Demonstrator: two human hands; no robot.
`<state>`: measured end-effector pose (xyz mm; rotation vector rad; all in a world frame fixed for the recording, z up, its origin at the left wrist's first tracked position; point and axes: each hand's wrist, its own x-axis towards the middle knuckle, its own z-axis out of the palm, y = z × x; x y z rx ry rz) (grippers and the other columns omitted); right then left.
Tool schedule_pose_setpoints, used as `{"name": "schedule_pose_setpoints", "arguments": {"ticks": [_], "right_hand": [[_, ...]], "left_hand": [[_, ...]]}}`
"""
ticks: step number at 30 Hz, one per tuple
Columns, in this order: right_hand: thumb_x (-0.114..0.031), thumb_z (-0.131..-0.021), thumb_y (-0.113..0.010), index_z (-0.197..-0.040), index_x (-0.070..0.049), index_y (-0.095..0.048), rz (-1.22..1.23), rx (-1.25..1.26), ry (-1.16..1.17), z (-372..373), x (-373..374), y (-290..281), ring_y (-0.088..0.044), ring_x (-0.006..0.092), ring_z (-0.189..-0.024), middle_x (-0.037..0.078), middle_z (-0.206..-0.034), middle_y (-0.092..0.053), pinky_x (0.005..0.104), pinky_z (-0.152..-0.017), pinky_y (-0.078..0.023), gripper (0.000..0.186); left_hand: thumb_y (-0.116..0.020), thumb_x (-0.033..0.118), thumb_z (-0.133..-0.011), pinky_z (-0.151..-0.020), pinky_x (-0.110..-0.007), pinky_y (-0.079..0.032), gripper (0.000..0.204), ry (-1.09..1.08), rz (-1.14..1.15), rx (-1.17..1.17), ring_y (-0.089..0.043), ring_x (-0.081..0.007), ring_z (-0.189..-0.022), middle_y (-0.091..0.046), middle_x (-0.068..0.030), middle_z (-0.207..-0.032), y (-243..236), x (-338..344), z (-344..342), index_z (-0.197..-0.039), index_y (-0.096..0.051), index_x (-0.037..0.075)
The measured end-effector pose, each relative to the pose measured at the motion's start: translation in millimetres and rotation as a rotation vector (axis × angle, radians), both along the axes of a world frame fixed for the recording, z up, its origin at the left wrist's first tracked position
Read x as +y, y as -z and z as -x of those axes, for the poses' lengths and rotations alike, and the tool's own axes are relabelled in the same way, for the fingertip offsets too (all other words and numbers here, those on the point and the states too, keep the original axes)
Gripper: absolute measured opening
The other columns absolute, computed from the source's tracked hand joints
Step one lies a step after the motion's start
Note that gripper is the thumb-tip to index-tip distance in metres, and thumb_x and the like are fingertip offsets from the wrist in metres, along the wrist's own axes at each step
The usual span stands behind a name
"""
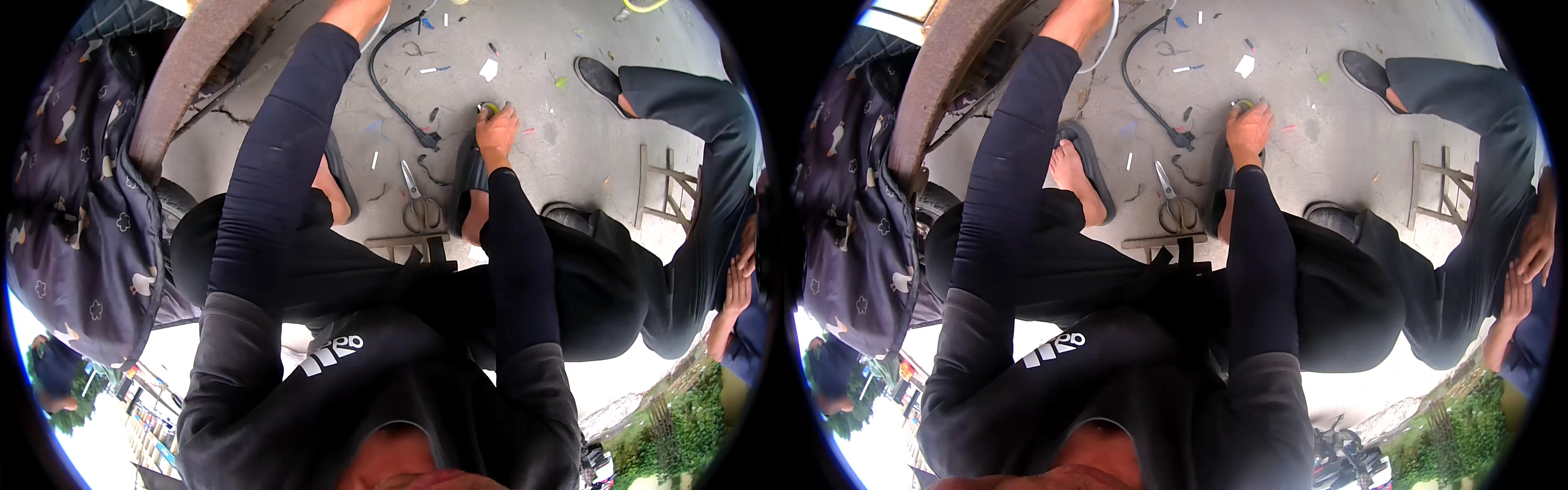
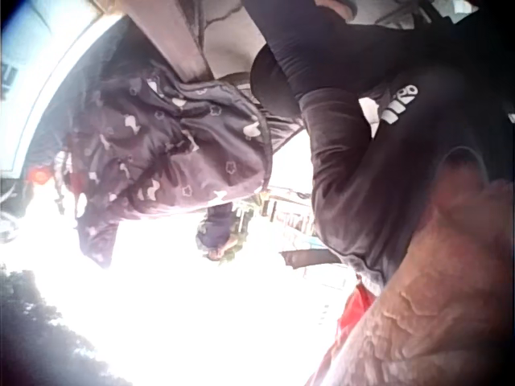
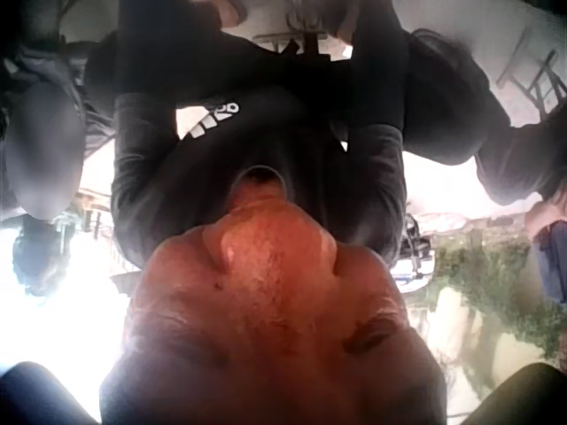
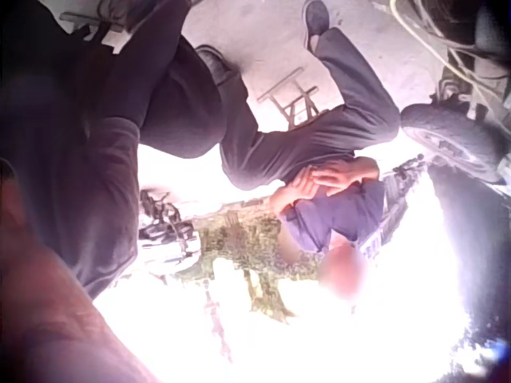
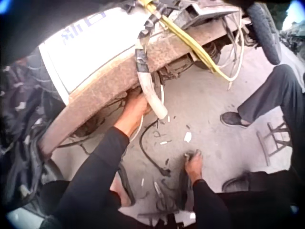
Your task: The person sits on the ground and repairs electrical wiring on a vehicle. They strip wire insulation, twist conductors together, and wrap connections with electrical tape. They use pliers and scissors to cut and strip wires, then secure the joints with tape.
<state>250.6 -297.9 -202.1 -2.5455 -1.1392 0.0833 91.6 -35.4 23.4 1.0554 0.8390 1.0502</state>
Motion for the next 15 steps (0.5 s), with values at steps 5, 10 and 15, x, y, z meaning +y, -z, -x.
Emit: {"name": "schedule_pose_setpoints", "arguments": {"ticks": [5,10,15], "right_hand": [[-0.023,-0.093,-0.062,-0.099,-0.006,-0.058,0.124,0.084,-0.495,35,-82,-45,-0.065,0.0379,-0.093,0.019,-0.099,-0.065,0.0472,-0.078,-0.055,0.019],[-0.034,-0.095,-0.058,-0.1,-0.008,-0.064,0.428,0.254,-0.648,128,-191,-38,-0.072,0.0358,-0.09,0.016,-0.094,-0.073,0.0471,-0.078,-0.058,0.027],[-0.036,-0.09,-0.061,-0.104,-0.006,-0.068,0.754,0.519,-0.798,146,-201,-77,-0.069,0.0382,-0.104,0.021,-0.11,-0.072,0.0494,-0.089,-0.055,0.034]], "left_hand": [[-0.07,0.026,-0.091,-0.074,-0.041,-0.053,0.029,-0.2,-0.672,0.691,-0.071,-0.0273,-0.09,-0.073,-0.0188,-0.095,10,-41,7,-0.105,-0.07,0.0],[-0.068,0.027,-0.093,-0.079,-0.038,-0.054,0.023,-0.189,-0.882,1.016,-0.064,-0.025,-0.079,-0.064,-0.0083,-0.086,1,-103,44,-0.096,-0.067,0.004],[-0.072,0.02,-0.087,-0.074,-0.049,-0.051,0.022,-0.232,-0.738,1.015,-0.065,-0.0381,-0.083,-0.068,-0.017,-0.089,-16,-151,60,-0.101,-0.066,0.004]]}}
